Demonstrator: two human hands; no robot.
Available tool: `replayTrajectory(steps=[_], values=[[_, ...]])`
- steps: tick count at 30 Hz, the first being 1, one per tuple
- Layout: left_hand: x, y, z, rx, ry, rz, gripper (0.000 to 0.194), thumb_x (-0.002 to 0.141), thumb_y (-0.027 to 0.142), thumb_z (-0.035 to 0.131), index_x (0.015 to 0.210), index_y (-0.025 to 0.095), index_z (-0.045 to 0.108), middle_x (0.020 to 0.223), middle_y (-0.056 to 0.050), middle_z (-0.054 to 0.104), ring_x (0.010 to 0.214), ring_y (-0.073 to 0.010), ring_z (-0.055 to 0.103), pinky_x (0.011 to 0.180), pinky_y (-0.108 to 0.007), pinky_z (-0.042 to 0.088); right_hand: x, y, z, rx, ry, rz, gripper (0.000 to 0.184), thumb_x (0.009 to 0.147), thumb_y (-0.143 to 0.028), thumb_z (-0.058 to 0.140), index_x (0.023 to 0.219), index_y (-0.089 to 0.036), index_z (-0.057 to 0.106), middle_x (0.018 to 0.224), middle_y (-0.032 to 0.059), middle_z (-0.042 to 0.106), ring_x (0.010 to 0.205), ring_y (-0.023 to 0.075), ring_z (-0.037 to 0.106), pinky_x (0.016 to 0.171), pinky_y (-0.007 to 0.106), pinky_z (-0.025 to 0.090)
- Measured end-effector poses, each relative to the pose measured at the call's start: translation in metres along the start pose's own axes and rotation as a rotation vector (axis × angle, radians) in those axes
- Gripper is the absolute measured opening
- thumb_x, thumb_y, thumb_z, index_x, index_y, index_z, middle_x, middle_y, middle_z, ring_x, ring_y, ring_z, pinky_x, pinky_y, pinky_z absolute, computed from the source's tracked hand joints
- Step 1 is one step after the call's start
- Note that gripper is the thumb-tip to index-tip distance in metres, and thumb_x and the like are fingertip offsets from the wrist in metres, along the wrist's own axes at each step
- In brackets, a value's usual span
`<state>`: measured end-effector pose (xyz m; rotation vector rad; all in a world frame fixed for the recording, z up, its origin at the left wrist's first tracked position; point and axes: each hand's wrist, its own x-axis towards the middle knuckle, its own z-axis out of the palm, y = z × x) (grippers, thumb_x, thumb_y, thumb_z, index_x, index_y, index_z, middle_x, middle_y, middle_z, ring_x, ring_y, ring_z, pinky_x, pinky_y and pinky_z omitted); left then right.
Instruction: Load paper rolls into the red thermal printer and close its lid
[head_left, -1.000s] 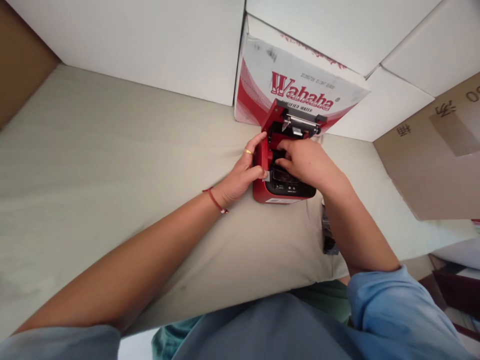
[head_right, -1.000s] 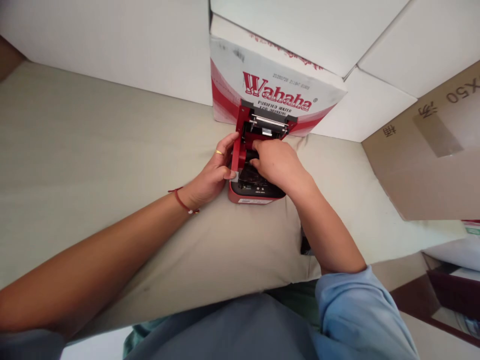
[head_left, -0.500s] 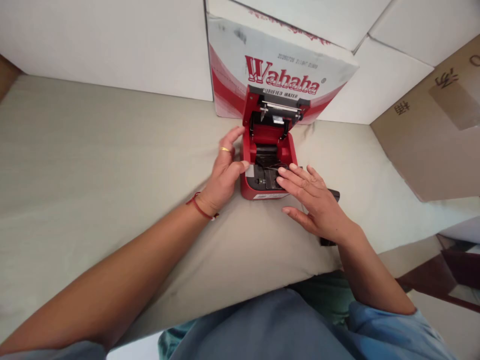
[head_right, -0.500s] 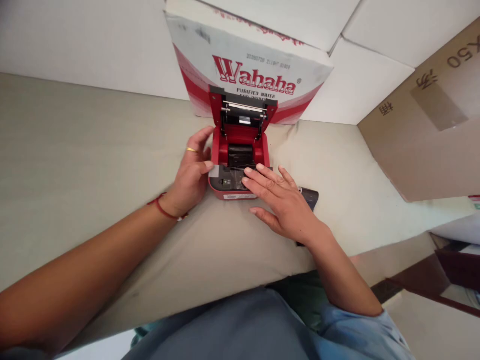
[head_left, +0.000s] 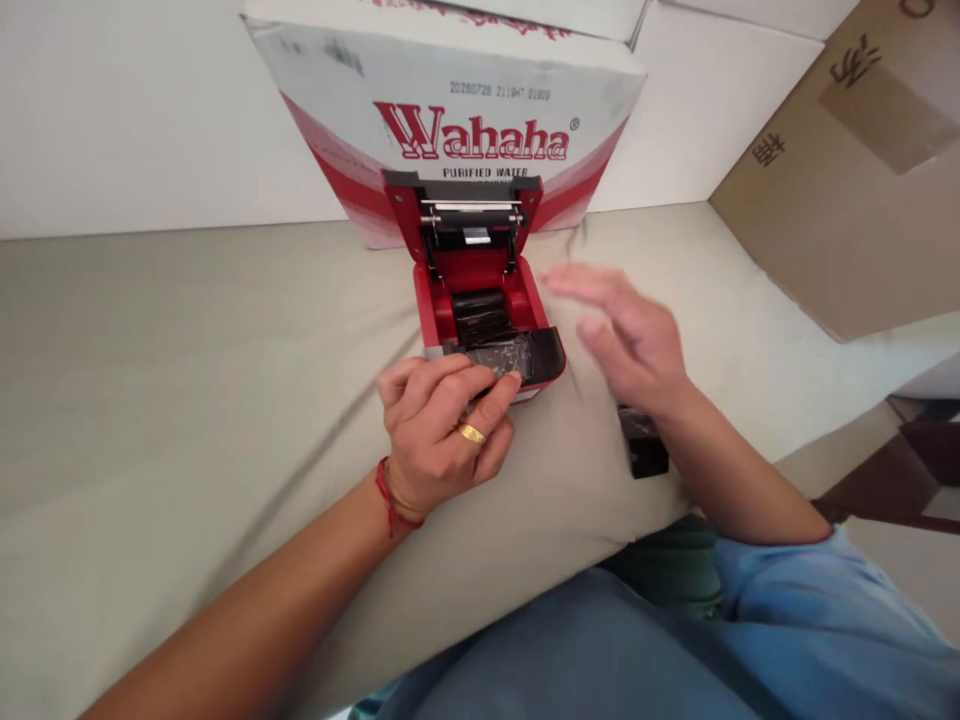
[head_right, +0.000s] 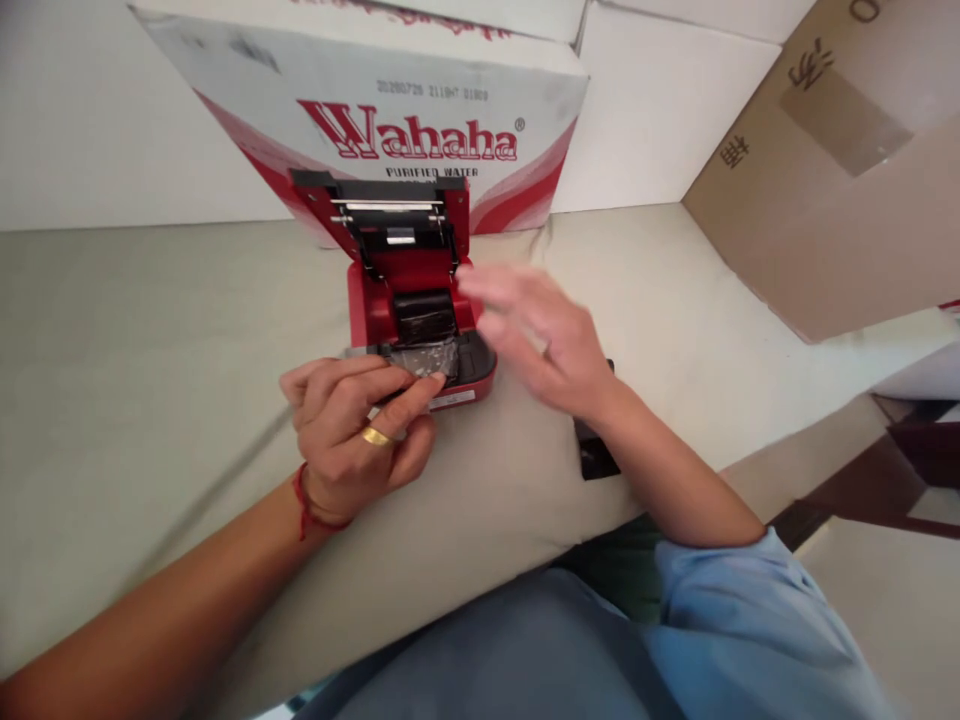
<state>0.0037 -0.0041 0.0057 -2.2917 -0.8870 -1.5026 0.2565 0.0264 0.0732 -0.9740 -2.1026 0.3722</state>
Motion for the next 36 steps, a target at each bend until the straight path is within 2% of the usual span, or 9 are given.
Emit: replayTrajectory(steps=[3, 6, 9, 14, 19, 25, 29, 32, 36], values=[[-0.003, -0.001, 0.0, -0.009, 0.009, 0.008, 0.035, 0.091, 0.01, 0.074, 0.121, 0.025, 0.083, 0.093, -0.002, 0.082, 0.095, -0.0243, 0.079, 0.09, -0.044, 0.048, 0.043, 0.024, 0.006, 0.023, 0.228, 0.12, 0.058, 0.122, -0.071, 0.04, 0.16, -0.04, 0.072, 0.17, 0.0024, 0.073, 0.161, 0.026, 0.066, 0.14, 0.049, 0.052], [-0.009, -0.003, 0.001, -0.048, 0.001, -0.035, 0.041, 0.091, 0.012, 0.075, 0.127, 0.029, 0.085, 0.096, -0.002, 0.083, 0.098, -0.0254, 0.079, 0.094, -0.045, 0.048, 0.084, 0.042, 0.019, 0.035, 0.167, 0.182, 0.06, 0.124, -0.071, 0.035, 0.165, -0.042, 0.067, 0.174, -0.0005, 0.07, 0.166, 0.0217, 0.062, 0.139, 0.038, 0.051], [-0.015, -0.005, 0.002, -0.152, -0.034, -0.097, 0.053, 0.091, 0.017, 0.078, 0.14, 0.038, 0.082, 0.101, -0.001, 0.083, 0.101, -0.0282, 0.077, 0.1, -0.048, 0.045, 0.102, 0.039, 0.029, -0.002, 0.085, 0.21, 0.071, 0.128, -0.062, 0.019, 0.157, -0.031, 0.076, 0.161, -0.0009, 0.079, 0.161, 0.0195, 0.066, 0.138, 0.035, 0.05], [-0.018, -0.006, 0.004, -0.173, -0.016, -0.07, 0.067, 0.091, 0.016, 0.078, 0.153, 0.041, 0.076, 0.103, -0.002, 0.082, 0.101, -0.0289, 0.074, 0.102, -0.05, 0.043, 0.068, 0.007, 0.026, -0.116, 0.099, 0.214, 0.069, 0.126, -0.066, 0.029, 0.143, -0.03, 0.086, 0.145, 0.0026, 0.086, 0.145, 0.0254, 0.079, 0.13, 0.043, 0.061], [-0.021, -0.005, 0.004, -0.178, -0.052, -0.11, 0.065, 0.092, 0.019, 0.078, 0.151, 0.045, 0.076, 0.106, -0.002, 0.081, 0.105, -0.0298, 0.073, 0.107, -0.052, 0.042, 0.012, 0.001, 0.027, -0.073, 0.029, 0.079, 0.057, 0.127, -0.054, 0.037, 0.134, -0.032, 0.089, 0.144, 0.0027, 0.088, 0.148, 0.0259, 0.077, 0.141, 0.059, 0.049], [-0.012, -0.023, -0.005, -0.184, -0.016, -0.129, 0.065, 0.095, 0.027, 0.075, 0.158, 0.041, 0.072, 0.116, -0.006, 0.079, 0.109, -0.0319, 0.071, 0.11, -0.055, 0.049, -0.016, 0.009, 0.047, -0.021, 0.088, 0.001, 0.049, 0.125, -0.044, 0.044, 0.137, -0.026, 0.088, 0.148, 0.0079, 0.087, 0.151, 0.025, 0.076, 0.134, 0.052, 0.059], [-0.007, -0.06, -0.004, -0.355, 0.102, -0.561, 0.055, 0.103, 0.041, 0.071, 0.158, 0.035, 0.072, 0.151, -0.008, 0.072, 0.147, -0.0371, 0.06, 0.134, -0.061, 0.042, -0.015, 0.008, 0.052, 0.017, 0.124, -0.01, 0.047, 0.125, -0.04, 0.046, 0.135, -0.025, 0.089, 0.146, 0.0073, 0.088, 0.149, 0.025, 0.078, 0.133, 0.053, 0.06], [-0.013, -0.086, 0.005, -0.735, 0.029, -0.85, 0.086, 0.087, 0.045, 0.092, 0.166, 0.053, 0.06, 0.177, 0.006, 0.057, 0.173, -0.0361, 0.041, 0.148, -0.058, 0.027, -0.015, 0.008, 0.052, 0.023, 0.122, 0.01, 0.045, 0.124, -0.039, 0.047, 0.136, -0.027, 0.089, 0.147, 0.0065, 0.087, 0.15, 0.0259, 0.077, 0.133, 0.055, 0.06], [-0.019, -0.097, 0.012, -1.143, -0.101, -0.947, 0.099, 0.08, 0.042, 0.101, 0.164, 0.063, 0.056, 0.178, 0.01, 0.058, 0.176, -0.032, 0.041, 0.149, -0.055, 0.033, -0.017, 0.006, 0.052, 0.021, 0.15, -0.02, 0.043, 0.123, -0.036, 0.049, 0.136, -0.026, 0.089, 0.146, 0.0074, 0.088, 0.148, 0.0255, 0.078, 0.131, 0.053, 0.061]])
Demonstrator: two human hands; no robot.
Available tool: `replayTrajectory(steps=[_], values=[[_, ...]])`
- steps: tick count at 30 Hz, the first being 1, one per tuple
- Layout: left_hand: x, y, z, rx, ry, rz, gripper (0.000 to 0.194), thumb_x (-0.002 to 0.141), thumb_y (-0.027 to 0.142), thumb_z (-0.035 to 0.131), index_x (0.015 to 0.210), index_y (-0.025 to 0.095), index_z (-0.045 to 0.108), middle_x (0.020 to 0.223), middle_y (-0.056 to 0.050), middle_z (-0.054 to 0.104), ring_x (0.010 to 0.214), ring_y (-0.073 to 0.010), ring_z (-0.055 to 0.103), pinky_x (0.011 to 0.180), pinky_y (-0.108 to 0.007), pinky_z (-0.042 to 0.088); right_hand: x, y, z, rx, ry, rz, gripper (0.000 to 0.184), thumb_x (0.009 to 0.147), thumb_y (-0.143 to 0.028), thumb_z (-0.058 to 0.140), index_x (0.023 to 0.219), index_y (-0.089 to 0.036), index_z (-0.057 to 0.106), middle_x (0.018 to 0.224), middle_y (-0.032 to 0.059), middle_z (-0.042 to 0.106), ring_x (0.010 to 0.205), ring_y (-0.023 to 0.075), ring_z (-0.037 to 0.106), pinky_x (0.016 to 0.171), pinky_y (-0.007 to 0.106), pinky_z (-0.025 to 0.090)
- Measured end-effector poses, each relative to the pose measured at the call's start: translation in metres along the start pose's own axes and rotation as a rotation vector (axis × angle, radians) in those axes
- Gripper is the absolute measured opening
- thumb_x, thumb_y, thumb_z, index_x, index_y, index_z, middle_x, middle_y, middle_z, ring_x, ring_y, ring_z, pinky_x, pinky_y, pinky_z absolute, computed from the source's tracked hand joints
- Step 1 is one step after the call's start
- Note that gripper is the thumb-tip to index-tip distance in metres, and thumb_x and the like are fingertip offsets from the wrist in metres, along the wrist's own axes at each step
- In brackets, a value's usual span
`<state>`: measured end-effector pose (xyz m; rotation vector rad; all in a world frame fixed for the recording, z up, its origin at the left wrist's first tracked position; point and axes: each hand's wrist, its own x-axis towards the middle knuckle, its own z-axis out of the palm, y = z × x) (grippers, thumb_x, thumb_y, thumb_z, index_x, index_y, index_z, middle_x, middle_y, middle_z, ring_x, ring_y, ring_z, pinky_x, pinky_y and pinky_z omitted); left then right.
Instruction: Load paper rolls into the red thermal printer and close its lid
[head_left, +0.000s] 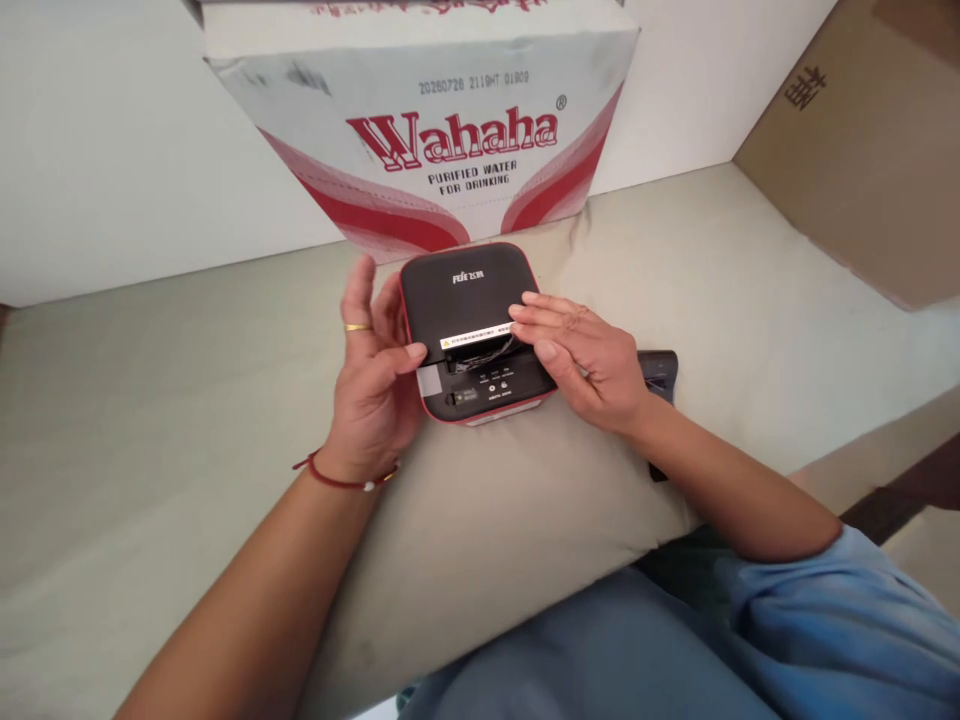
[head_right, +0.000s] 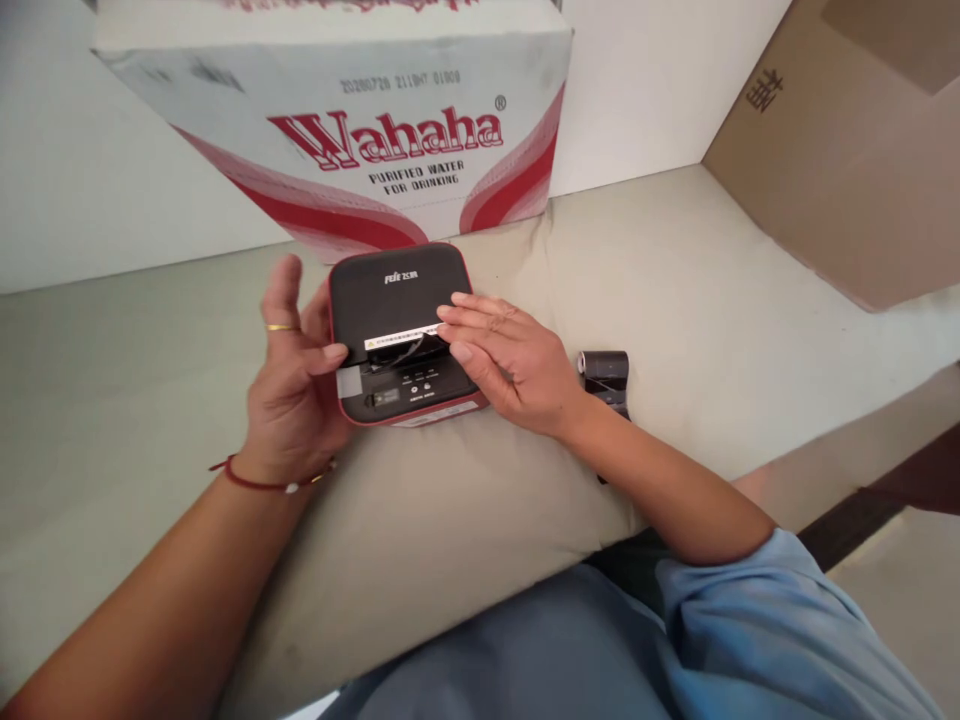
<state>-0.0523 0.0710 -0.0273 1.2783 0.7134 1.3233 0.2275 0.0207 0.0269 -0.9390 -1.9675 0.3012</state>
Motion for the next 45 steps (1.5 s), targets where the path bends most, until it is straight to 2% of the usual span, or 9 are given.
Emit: replayTrajectory(steps=[4, 9, 14, 22, 27, 33, 38, 42, 45], values=[[-0.003, 0.005, 0.01, -0.05, -0.003, -0.018, 0.105, 0.082, 0.039, 0.1, 0.168, 0.068, 0.047, 0.179, 0.012, 0.058, 0.178, -0.0312, 0.042, 0.148, -0.056, 0.04, 0.001, -0.001, 0.0, -0.005, -0.023, 0.021, 0.043, 0.123, -0.037, 0.049, 0.134, -0.027, 0.089, 0.145, 0.007, 0.088, 0.147, 0.0258, 0.079, 0.13, 0.053, 0.062], [-0.006, 0.002, 0.019, -0.064, -0.018, -0.021, 0.088, 0.09, 0.051, 0.093, 0.168, 0.06, 0.053, 0.183, 0.009, 0.055, 0.18, -0.0325, 0.041, 0.147, -0.055, 0.043, 0.0, -0.003, -0.001, 0.0, -0.025, 0.052, 0.045, 0.123, -0.044, 0.046, 0.139, -0.028, 0.086, 0.143, 0.008, 0.089, 0.145, 0.0276, 0.079, 0.132, 0.056, 0.057], [-0.006, -0.003, 0.019, -0.107, -0.099, 0.016, 0.082, 0.091, 0.058, 0.089, 0.167, 0.048, 0.06, 0.185, 0.002, 0.054, 0.181, -0.036, 0.04, 0.15, -0.057, 0.038, -0.017, -0.009, 0.0, 0.015, 0.016, -0.141, 0.053, 0.119, -0.05, 0.053, 0.167, -0.033, 0.068, 0.147, 0.0072, 0.087, 0.141, 0.0298, 0.08, 0.138, 0.058, 0.049], [-0.013, -0.001, 0.013, -0.107, -0.18, -0.041, 0.107, 0.08, 0.058, 0.097, 0.175, 0.054, 0.047, 0.195, 0.006, 0.039, 0.186, -0.0375, 0.031, 0.152, -0.059, 0.032, -0.032, -0.002, 0.002, -0.068, -0.026, -0.179, 0.042, 0.116, -0.054, 0.055, 0.137, -0.041, 0.088, 0.127, 0.0017, 0.092, 0.124, 0.0346, 0.079, 0.123, 0.066, 0.056], [-0.014, 0.002, 0.013, -0.087, -0.182, -0.047, 0.112, 0.081, 0.056, 0.099, 0.176, 0.061, 0.04, 0.195, 0.006, 0.04, 0.181, -0.0362, 0.04, 0.149, -0.06, 0.038, -0.029, -0.005, 0.003, -0.064, 0.055, -0.26, 0.037, 0.116, -0.042, 0.057, 0.133, -0.034, 0.089, 0.124, 0.0035, 0.093, 0.12, 0.0326, 0.081, 0.106, 0.059, 0.069], [-0.012, -0.003, 0.012, -0.054, -0.169, -0.011, 0.113, 0.082, 0.054, 0.101, 0.176, 0.064, 0.038, 0.193, 0.004, 0.043, 0.179, -0.0343, 0.046, 0.147, -0.058, 0.041, -0.027, 0.001, 0.006, -0.089, 0.007, -0.247, 0.04, 0.116, -0.048, 0.056, 0.125, -0.033, 0.092, 0.118, 0.0057, 0.093, 0.117, 0.0316, 0.084, 0.113, 0.061, 0.071], [-0.008, -0.012, 0.012, -0.062, -0.176, 0.024, 0.111, 0.084, 0.057, 0.099, 0.177, 0.059, 0.037, 0.196, 0.001, 0.037, 0.181, -0.0366, 0.042, 0.145, -0.058, 0.043, -0.018, -0.006, -0.001, -0.033, -0.011, -0.344, 0.035, 0.116, -0.043, 0.059, 0.117, -0.027, 0.09, 0.117, 0.0073, 0.093, 0.119, 0.0291, 0.089, 0.108, 0.051, 0.075], [-0.004, -0.02, 0.01, -0.088, -0.182, 0.051, 0.113, 0.082, 0.061, 0.101, 0.177, 0.056, 0.04, 0.198, 0.001, 0.032, 0.184, -0.039, 0.034, 0.148, -0.059, 0.04, 0.011, -0.026, -0.018, -0.015, -0.012, -0.118, 0.04, 0.12, -0.042, 0.053, 0.11, -0.025, 0.088, 0.134, 0.0121, 0.09, 0.116, 0.0269, 0.089, 0.103, 0.044, 0.072], [-0.001, -0.026, 0.007, -0.105, -0.193, 0.079, 0.114, 0.082, 0.062, 0.101, 0.178, 0.055, 0.04, 0.198, 0.002, 0.032, 0.186, -0.0401, 0.029, 0.151, -0.06, 0.034, 0.053, -0.038, -0.026, -0.142, -0.197, 0.166, 0.041, 0.119, -0.038, 0.053, 0.101, -0.022, 0.086, 0.114, 0.011, 0.091, 0.099, 0.0262, 0.086, 0.092, 0.04, 0.066]])
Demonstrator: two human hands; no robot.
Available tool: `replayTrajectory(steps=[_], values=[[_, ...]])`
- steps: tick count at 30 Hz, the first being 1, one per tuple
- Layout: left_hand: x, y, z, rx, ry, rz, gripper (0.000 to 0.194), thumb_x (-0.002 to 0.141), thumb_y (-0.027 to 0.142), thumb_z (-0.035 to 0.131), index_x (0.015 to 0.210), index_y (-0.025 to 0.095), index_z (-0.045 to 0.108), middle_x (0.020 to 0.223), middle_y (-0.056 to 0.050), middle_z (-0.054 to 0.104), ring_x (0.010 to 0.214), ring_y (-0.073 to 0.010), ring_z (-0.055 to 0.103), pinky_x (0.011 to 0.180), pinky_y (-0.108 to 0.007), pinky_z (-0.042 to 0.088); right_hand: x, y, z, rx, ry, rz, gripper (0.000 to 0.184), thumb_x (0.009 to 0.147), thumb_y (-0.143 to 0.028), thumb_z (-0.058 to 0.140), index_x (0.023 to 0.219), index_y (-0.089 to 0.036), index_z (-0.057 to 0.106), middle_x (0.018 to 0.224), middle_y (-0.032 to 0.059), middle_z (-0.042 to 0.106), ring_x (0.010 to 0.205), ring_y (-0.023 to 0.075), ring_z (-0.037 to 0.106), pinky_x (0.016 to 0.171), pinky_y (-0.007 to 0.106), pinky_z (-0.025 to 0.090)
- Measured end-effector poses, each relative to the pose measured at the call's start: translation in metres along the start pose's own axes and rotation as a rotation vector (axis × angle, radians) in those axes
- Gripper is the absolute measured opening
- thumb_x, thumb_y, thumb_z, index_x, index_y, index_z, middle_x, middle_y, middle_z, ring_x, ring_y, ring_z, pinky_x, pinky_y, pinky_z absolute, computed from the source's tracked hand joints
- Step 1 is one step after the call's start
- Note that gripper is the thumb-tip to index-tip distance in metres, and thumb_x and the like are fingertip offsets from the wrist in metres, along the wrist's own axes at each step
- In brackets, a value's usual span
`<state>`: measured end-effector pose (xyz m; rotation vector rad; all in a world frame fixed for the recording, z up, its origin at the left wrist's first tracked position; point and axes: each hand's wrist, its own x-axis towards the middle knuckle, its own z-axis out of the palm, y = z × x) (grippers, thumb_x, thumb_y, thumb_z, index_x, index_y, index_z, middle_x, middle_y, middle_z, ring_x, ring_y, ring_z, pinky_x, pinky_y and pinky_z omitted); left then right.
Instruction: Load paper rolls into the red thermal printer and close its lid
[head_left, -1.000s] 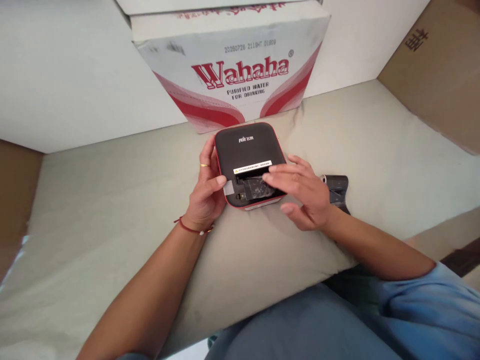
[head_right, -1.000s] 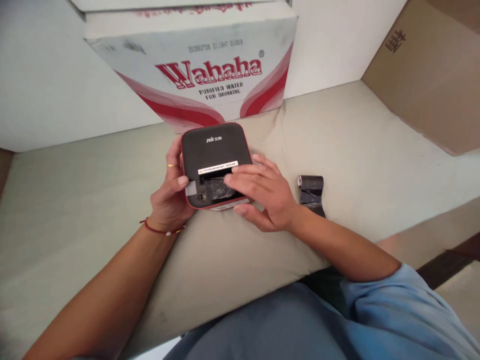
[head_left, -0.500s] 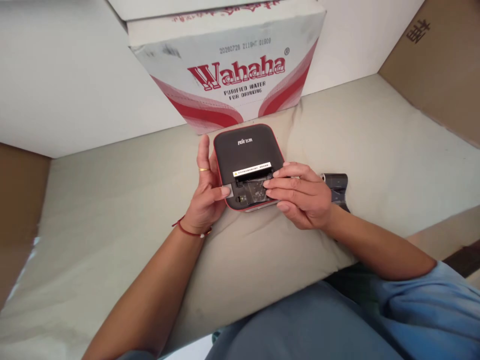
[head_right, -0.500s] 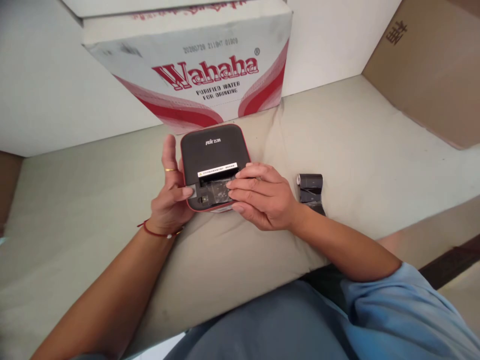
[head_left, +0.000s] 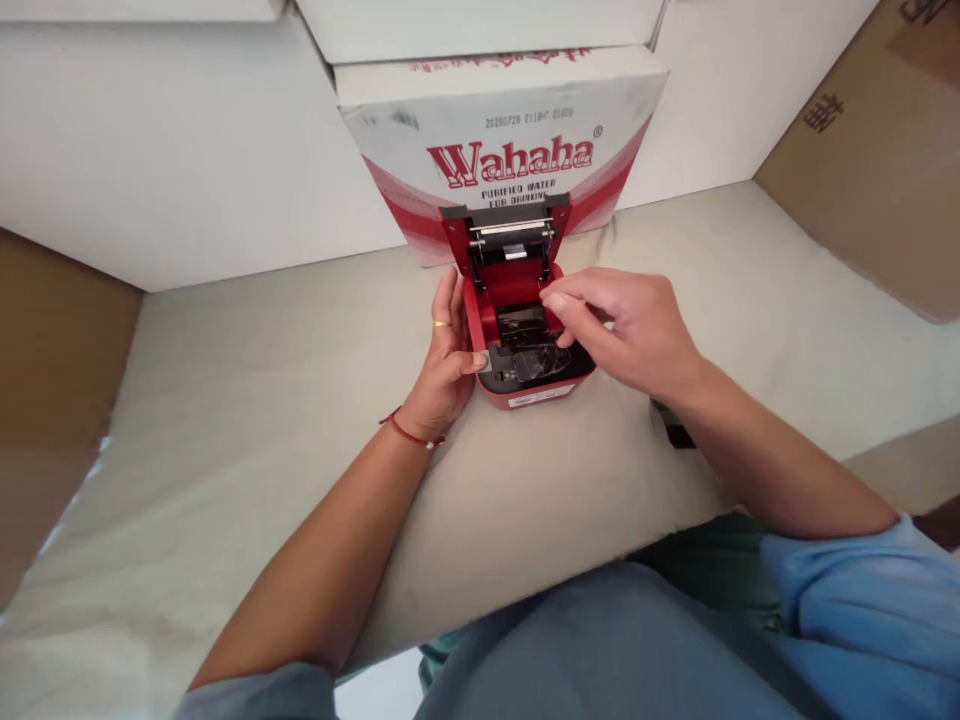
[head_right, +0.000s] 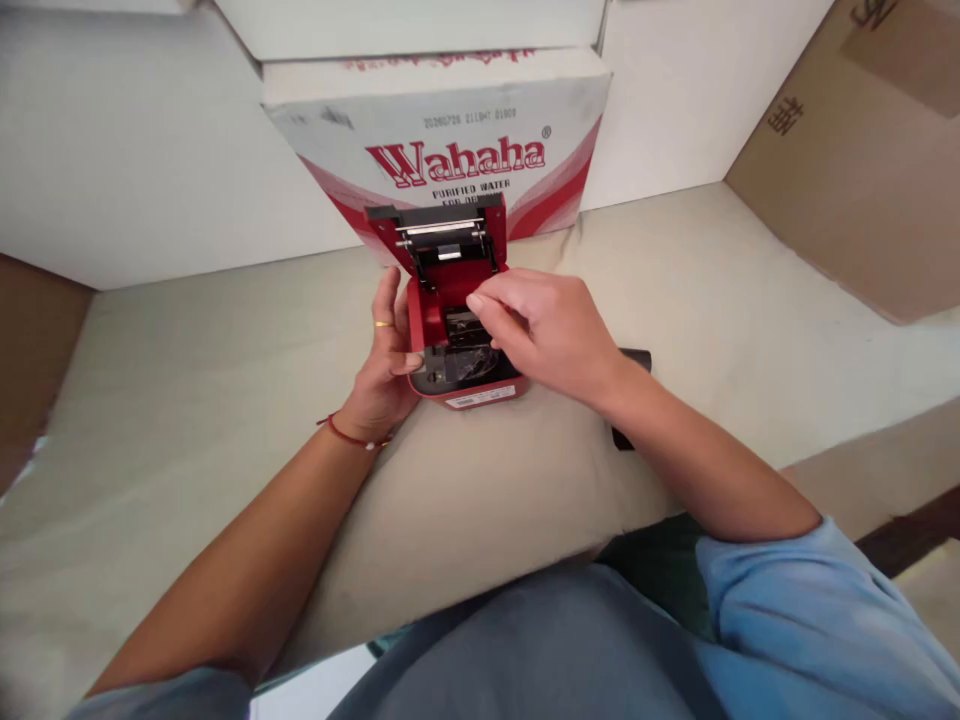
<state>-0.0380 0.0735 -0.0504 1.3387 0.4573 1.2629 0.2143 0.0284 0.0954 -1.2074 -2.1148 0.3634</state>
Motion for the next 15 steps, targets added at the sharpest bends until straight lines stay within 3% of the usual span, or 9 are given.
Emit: replayTrajectory(steps=[2, 5, 9, 15], values=[[0.001, -0.002, -0.002, -0.004, -0.007, 0.009, 0.114, 0.082, 0.062, 0.101, 0.178, 0.054, 0.04, 0.198, 0.003, 0.033, 0.187, -0.0404, 0.026, 0.153, -0.06, 0.03, 0.029, -0.008, -0.005, -0.163, -0.232, 0.085, 0.029, 0.111, -0.028, 0.061, 0.096, -0.021, 0.085, 0.097, 0.0081, 0.089, 0.087, 0.0255, 0.081, 0.081, 0.037, 0.058], [0.003, -0.005, -0.002, -0.007, -0.018, 0.018, 0.114, 0.082, 0.064, 0.101, 0.178, 0.052, 0.041, 0.197, 0.002, 0.034, 0.187, -0.0412, 0.024, 0.154, -0.06, 0.026, 0.065, -0.019, 0.0, -0.474, -0.47, 0.152, 0.02, 0.098, -0.015, 0.068, 0.097, -0.021, 0.087, 0.098, 0.01, 0.089, 0.092, 0.0296, 0.08, 0.077, 0.036, 0.051], [0.003, -0.008, -0.003, -0.008, -0.026, 0.008, 0.114, 0.082, 0.067, 0.101, 0.178, 0.052, 0.041, 0.196, 0.001, 0.036, 0.186, -0.0436, 0.026, 0.153, -0.062, 0.028, 0.085, -0.032, 0.02, -0.682, -0.629, 0.196, 0.032, 0.098, -0.01, 0.065, 0.118, -0.017, 0.089, 0.112, 0.0175, 0.091, 0.106, 0.0359, 0.083, 0.078, 0.038, 0.05], [0.005, -0.011, -0.004, -0.012, -0.027, -0.004, 0.115, 0.081, 0.067, 0.1, 0.178, 0.051, 0.041, 0.196, -0.001, 0.036, 0.183, -0.0443, 0.034, 0.15, -0.063, 0.033, 0.086, -0.037, 0.028, -0.706, -0.736, 0.227, 0.036, 0.099, -0.013, 0.068, 0.13, -0.017, 0.087, 0.124, 0.0192, 0.09, 0.113, 0.037, 0.083, 0.081, 0.039, 0.054]])
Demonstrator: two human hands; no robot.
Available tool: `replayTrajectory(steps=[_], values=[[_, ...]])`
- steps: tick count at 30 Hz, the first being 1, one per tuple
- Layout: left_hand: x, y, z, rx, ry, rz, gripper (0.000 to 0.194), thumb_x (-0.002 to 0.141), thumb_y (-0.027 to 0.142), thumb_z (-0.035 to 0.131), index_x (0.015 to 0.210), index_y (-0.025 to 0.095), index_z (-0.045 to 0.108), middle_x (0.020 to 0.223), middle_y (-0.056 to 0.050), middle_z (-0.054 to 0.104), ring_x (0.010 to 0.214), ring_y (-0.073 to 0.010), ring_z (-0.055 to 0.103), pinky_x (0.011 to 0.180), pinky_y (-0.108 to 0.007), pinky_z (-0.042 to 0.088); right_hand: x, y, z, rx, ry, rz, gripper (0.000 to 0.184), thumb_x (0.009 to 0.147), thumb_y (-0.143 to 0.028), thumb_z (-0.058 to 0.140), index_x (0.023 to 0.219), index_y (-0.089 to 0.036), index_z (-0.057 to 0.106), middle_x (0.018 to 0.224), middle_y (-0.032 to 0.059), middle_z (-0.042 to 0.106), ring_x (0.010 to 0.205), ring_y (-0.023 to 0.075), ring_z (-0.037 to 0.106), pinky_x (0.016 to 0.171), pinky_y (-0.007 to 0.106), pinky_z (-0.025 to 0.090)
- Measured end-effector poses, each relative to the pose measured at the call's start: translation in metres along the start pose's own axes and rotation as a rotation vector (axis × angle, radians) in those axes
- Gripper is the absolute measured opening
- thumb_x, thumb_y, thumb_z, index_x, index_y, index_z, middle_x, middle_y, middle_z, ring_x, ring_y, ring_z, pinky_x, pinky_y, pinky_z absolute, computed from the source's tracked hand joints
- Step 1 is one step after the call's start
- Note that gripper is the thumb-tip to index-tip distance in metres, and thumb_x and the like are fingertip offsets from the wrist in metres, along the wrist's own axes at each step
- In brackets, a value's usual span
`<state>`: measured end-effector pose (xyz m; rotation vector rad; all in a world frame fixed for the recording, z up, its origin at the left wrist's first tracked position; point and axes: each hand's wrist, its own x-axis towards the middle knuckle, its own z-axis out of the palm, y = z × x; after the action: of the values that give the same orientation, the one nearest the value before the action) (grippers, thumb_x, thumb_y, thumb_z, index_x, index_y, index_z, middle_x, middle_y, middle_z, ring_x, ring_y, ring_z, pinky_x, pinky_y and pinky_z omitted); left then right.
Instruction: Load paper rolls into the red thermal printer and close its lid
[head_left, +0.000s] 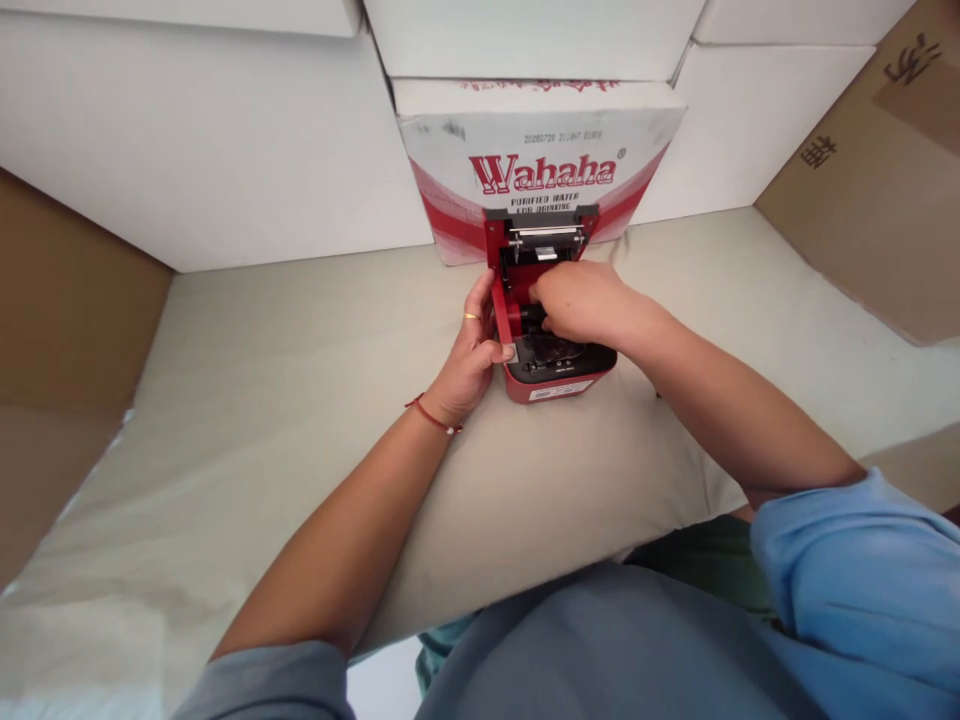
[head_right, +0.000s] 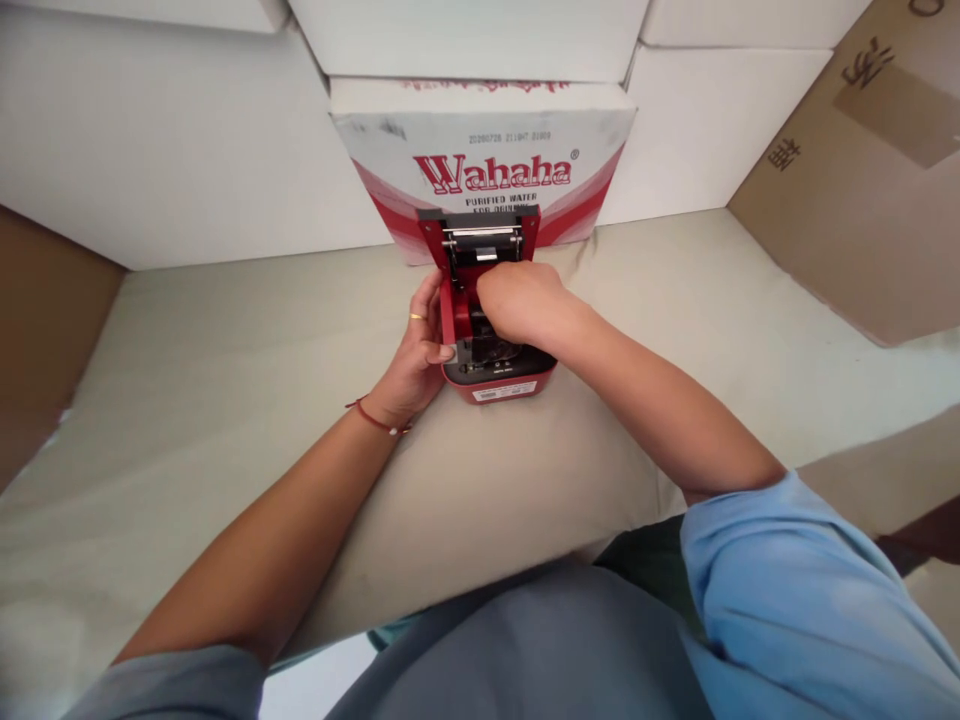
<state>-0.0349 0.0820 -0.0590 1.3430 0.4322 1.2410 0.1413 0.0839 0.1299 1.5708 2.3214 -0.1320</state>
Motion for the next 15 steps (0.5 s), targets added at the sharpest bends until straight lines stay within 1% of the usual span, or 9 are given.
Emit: replayTrajectory(steps=[3, 5, 8, 9, 11, 12, 13, 14, 15], values=[[0.001, 0.0, 0.0, 0.022, 0.01, 0.026, 0.116, 0.081, 0.068, 0.099, 0.178, 0.049, 0.04, 0.196, -0.003, 0.035, 0.183, -0.044, 0.033, 0.15, -0.062, 0.033, -0.013, 0.007, -0.001, 0.059, 0.051, 0.009, 0.037, 0.1, -0.017, 0.07, 0.133, -0.019, 0.086, 0.129, 0.0179, 0.089, 0.115, 0.0384, 0.082, 0.085, 0.04, 0.056], [0.001, 0.0, 0.0, 0.03, 0.01, 0.036, 0.117, 0.08, 0.069, 0.1, 0.178, 0.048, 0.04, 0.196, -0.003, 0.036, 0.184, -0.0439, 0.031, 0.151, -0.062, 0.03, -0.032, 0.017, -0.003, 0.164, 0.137, -0.025, 0.036, 0.101, -0.021, 0.072, 0.134, -0.02, 0.086, 0.127, 0.0158, 0.088, 0.115, 0.038, 0.081, 0.088, 0.042, 0.057], [0.0, 0.001, 0.0, 0.032, 0.016, 0.032, 0.113, 0.082, 0.068, 0.099, 0.178, 0.049, 0.041, 0.195, -0.002, 0.037, 0.185, -0.0432, 0.03, 0.152, -0.062, 0.029, -0.078, 0.043, -0.008, 0.465, 0.272, -0.134, 0.036, 0.105, -0.032, 0.074, 0.138, -0.024, 0.084, 0.121, 0.0082, 0.088, 0.105, 0.031, 0.08, 0.089, 0.04, 0.06], [0.0, 0.001, 0.0, 0.031, 0.024, 0.028, 0.112, 0.083, 0.067, 0.099, 0.178, 0.049, 0.042, 0.195, -0.001, 0.039, 0.184, -0.0429, 0.031, 0.152, -0.061, 0.031, -0.095, 0.054, -0.009, 0.605, 0.28, -0.179, 0.036, 0.107, -0.039, 0.075, 0.14, -0.027, 0.084, 0.119, 0.0055, 0.087, 0.101, 0.0281, 0.08, 0.087, 0.039, 0.061], [-0.001, 0.002, 0.0, 0.021, 0.04, 0.016, 0.111, 0.082, 0.066, 0.099, 0.177, 0.048, 0.045, 0.193, -0.002, 0.042, 0.183, -0.0428, 0.034, 0.15, -0.06, 0.035, -0.126, 0.078, -0.007, 0.91, 0.219, -0.274, 0.039, 0.105, -0.055, 0.08, 0.136, -0.032, 0.086, 0.112, 0.0031, 0.087, 0.092, 0.0244, 0.079, 0.078, 0.035, 0.06], [-0.001, 0.002, 0.0, 0.012, 0.045, 0.011, 0.112, 0.08, 0.066, 0.1, 0.176, 0.048, 0.046, 0.192, -0.002, 0.044, 0.182, -0.0428, 0.036, 0.149, -0.06, 0.036, -0.138, 0.088, -0.003, 1.044, 0.142, -0.321, 0.041, 0.103, -0.061, 0.083, 0.133, -0.033, 0.087, 0.109, 0.0029, 0.087, 0.087, 0.0232, 0.079, 0.073, 0.034, 0.06], [-0.001, 0.002, -0.001, 0.002, 0.048, 0.009, 0.112, 0.078, 0.067, 0.102, 0.175, 0.049, 0.048, 0.191, -0.001, 0.044, 0.182, -0.0429, 0.036, 0.149, -0.061, 0.037, -0.147, 0.096, 0.003, 1.137, 0.047, -0.361, 0.043, 0.102, -0.064, 0.085, 0.131, -0.032, 0.087, 0.104, 0.0031, 0.086, 0.082, 0.0219, 0.078, 0.069, 0.033, 0.058], [0.0, 0.002, -0.001, -0.004, 0.049, 0.007, 0.113, 0.076, 0.066, 0.103, 0.174, 0.049, 0.049, 0.191, -0.001, 0.044, 0.182, -0.043, 0.036, 0.149, -0.061, 0.036, -0.152, 0.101, 0.012, 1.183, -0.05, -0.398, 0.045, 0.101, -0.065, 0.085, 0.13, -0.031, 0.087, 0.099, 0.0031, 0.085, 0.076, 0.0202, 0.076, 0.065, 0.031, 0.057], [0.0, 0.002, -0.002, -0.006, 0.05, 0.005, 0.113, 0.075, 0.066, 0.103, 0.173, 0.05, 0.05, 0.192, 0.0, 0.044, 0.182, -0.0429, 0.036, 0.15, -0.062, 0.035, -0.153, 0.101, 0.024, 1.18, -0.137, -0.426, 0.045, 0.103, -0.063, 0.084, 0.131, -0.028, 0.087, 0.094, 0.0029, 0.084, 0.071, 0.0186, 0.072, 0.062, 0.03, 0.054]])
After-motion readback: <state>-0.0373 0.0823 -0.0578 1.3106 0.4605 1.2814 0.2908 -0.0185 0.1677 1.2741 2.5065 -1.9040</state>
